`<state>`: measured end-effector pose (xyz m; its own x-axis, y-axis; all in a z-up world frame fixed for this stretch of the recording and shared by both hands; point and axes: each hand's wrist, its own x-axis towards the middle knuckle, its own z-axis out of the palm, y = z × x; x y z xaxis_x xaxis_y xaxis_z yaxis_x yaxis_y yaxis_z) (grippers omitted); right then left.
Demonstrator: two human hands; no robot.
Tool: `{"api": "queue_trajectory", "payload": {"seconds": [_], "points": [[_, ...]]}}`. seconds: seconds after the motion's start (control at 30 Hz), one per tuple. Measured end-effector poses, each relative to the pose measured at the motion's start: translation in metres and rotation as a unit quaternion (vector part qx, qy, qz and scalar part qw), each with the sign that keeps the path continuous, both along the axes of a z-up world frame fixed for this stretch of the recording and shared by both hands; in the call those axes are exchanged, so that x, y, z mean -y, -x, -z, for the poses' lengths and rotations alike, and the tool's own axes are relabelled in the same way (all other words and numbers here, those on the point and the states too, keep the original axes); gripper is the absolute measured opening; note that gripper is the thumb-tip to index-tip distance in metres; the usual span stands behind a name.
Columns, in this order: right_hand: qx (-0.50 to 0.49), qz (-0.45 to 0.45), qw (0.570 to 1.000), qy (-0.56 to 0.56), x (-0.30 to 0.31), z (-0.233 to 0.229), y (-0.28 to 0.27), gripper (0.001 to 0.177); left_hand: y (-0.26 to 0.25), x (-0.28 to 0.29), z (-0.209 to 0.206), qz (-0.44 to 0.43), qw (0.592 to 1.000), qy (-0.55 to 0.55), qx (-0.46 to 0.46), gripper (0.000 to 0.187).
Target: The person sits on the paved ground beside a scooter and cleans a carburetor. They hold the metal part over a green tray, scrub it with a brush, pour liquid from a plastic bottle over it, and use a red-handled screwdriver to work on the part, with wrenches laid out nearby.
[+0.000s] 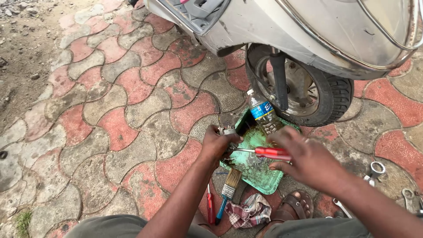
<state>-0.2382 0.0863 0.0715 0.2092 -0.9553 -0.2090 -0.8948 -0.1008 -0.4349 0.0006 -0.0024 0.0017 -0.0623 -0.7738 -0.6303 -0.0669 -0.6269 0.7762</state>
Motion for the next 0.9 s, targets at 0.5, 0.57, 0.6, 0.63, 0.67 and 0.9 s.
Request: {"api": "queue_trajectory", "payload": {"seconds": [0.5,0.57,0.6,0.63,0.67,0.9], "points": [[0.101,-0.038,0.994,0.016,-0.008,0.025,-0.025,0.060,-0.006,0.006,-0.015,0.049,0.985,0.098,0.134,0.081],[-0.156,-0.115,0.962,0.191,-0.009,0.021,-0.029,0.042,-0.005,0.005,-0.023,0.059,0.981,0.099,0.155,0.080],[-0.157,-0.115,0.962,0.192,-0.006,0.008,-0.035,0.042,-0.004,0.005,-0.024,0.060,0.981,0.100,0.154,0.080],[-0.151,-0.079,0.980,0.104,-0.004,-0.003,-0.041,0.044,-0.005,0.004,-0.025,0.059,0.982,0.098,0.153,0.081],[-0.143,-0.042,0.989,0.015,-0.002,-0.015,-0.048,0.048,-0.005,0.003,-0.026,0.059,0.982,0.096,0.151,0.082],[0.096,-0.086,0.991,0.042,-0.012,0.021,-0.028,0.078,-0.002,0.000,-0.022,0.073,0.986,0.064,0.136,0.080]]}}
